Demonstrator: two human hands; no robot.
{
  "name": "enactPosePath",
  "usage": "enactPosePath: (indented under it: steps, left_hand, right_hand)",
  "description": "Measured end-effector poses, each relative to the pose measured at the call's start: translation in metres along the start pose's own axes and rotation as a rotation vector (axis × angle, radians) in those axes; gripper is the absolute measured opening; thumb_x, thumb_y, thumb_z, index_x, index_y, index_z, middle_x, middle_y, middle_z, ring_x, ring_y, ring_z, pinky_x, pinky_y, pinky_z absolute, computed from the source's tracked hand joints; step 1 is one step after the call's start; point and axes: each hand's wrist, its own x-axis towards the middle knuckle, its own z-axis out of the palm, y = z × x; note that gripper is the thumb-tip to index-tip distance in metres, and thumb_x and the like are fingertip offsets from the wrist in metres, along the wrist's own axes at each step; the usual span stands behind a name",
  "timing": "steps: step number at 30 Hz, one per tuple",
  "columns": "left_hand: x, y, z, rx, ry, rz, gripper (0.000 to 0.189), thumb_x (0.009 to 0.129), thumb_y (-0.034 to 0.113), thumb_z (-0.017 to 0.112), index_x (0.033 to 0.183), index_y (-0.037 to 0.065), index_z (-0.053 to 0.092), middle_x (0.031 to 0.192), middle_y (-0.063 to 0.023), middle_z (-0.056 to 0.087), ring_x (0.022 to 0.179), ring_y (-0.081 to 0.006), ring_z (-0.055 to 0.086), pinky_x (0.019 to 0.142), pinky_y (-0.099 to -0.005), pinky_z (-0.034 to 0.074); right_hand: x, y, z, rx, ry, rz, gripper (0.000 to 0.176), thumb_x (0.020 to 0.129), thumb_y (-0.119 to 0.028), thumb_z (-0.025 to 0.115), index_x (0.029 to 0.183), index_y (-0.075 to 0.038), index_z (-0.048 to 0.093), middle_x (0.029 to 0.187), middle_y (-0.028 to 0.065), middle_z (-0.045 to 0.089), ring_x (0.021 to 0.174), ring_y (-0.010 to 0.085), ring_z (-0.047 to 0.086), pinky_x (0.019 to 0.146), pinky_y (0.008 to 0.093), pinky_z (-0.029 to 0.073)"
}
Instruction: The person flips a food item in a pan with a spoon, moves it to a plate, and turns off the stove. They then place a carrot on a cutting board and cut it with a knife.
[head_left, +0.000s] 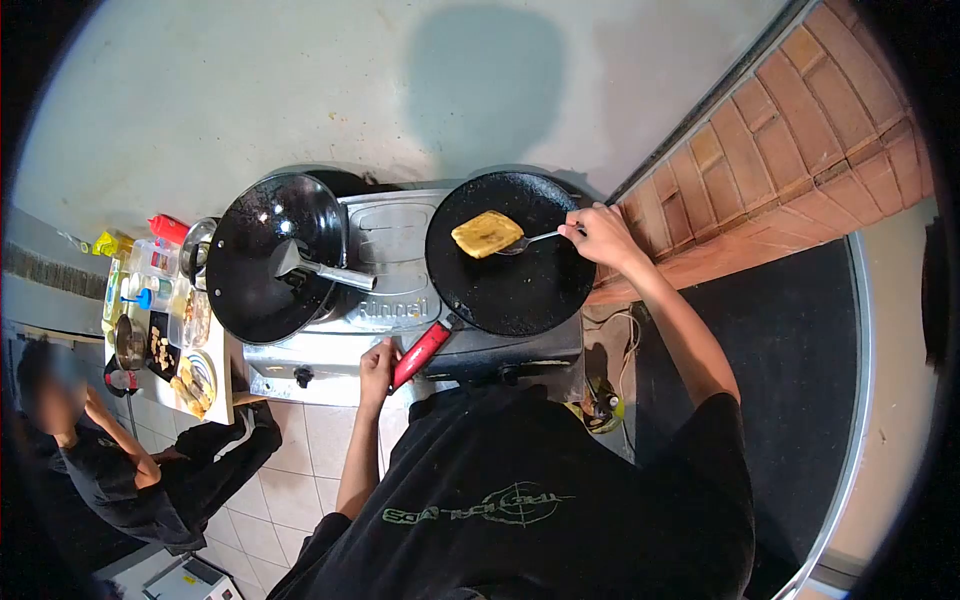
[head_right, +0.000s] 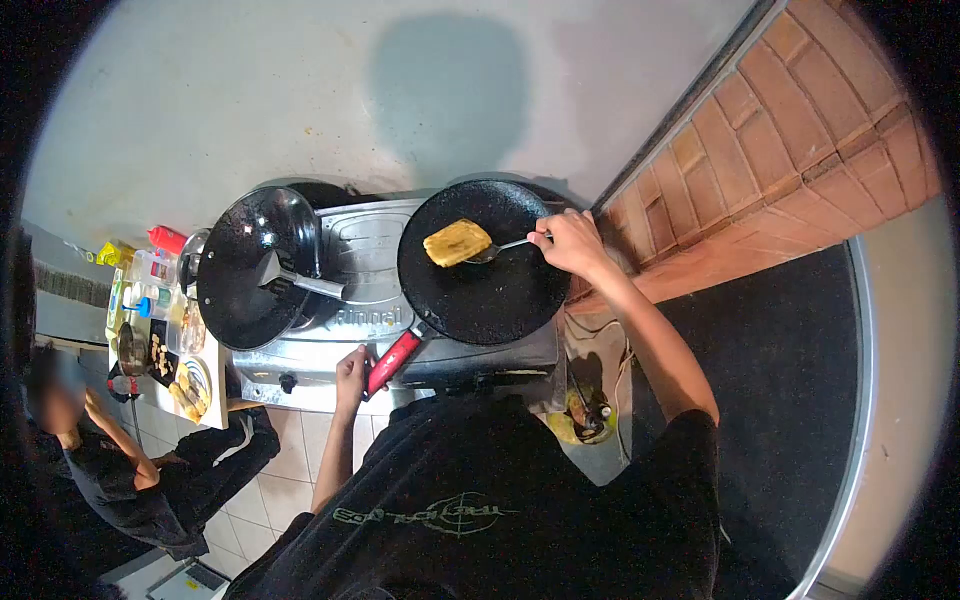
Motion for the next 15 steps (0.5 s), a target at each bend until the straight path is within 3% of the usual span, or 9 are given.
enactPosePath:
  steps: [9,12,15]
  left_hand:
    - [-0.002,0.005,0.002,0.027,-0.012,0.000,0.051,0.106,0.039,0.044,0.073,0.002,0.057,0.054,-0.0051,0.054,0.042,-0.0158,0.058,0.040,-0.0268,0.043]
    - [-0.001,0.002,-0.001,0.037,-0.010,0.007,0.051,0.106,0.038,0.044,0.073,0.002,0.057,0.054,-0.0053,0.054,0.042,-0.0160,0.058,0.040,-0.0269,0.044]
    - [-0.002,0.004,0.003,-0.002,-0.009,0.009,0.050,0.106,0.037,0.044,0.072,0.002,0.057,0.053,-0.0049,0.054,0.042,-0.0163,0.058,0.040,-0.0269,0.044]
  right_hand:
    - [0.013,-0.001,0.011,-0.094,0.007,0.006,0.025,0.089,-0.032,0.068,0.082,-0.008,0.073,0.079,0.0132,0.069,0.091,0.0334,0.064,0.083,0.0482,0.041]
    - [0.018,-0.011,0.018,-0.247,0.145,-0.051,0.024,0.089,-0.030,0.067,0.081,-0.008,0.073,0.087,0.0095,0.071,0.096,0.0280,0.062,0.086,0.0444,0.040]
    - [0.024,-0.009,0.029,-0.169,0.184,-0.048,0.023,0.088,-0.030,0.068,0.082,-0.008,0.073,0.087,0.0101,0.071,0.094,0.0294,0.062,0.086,0.0447,0.041]
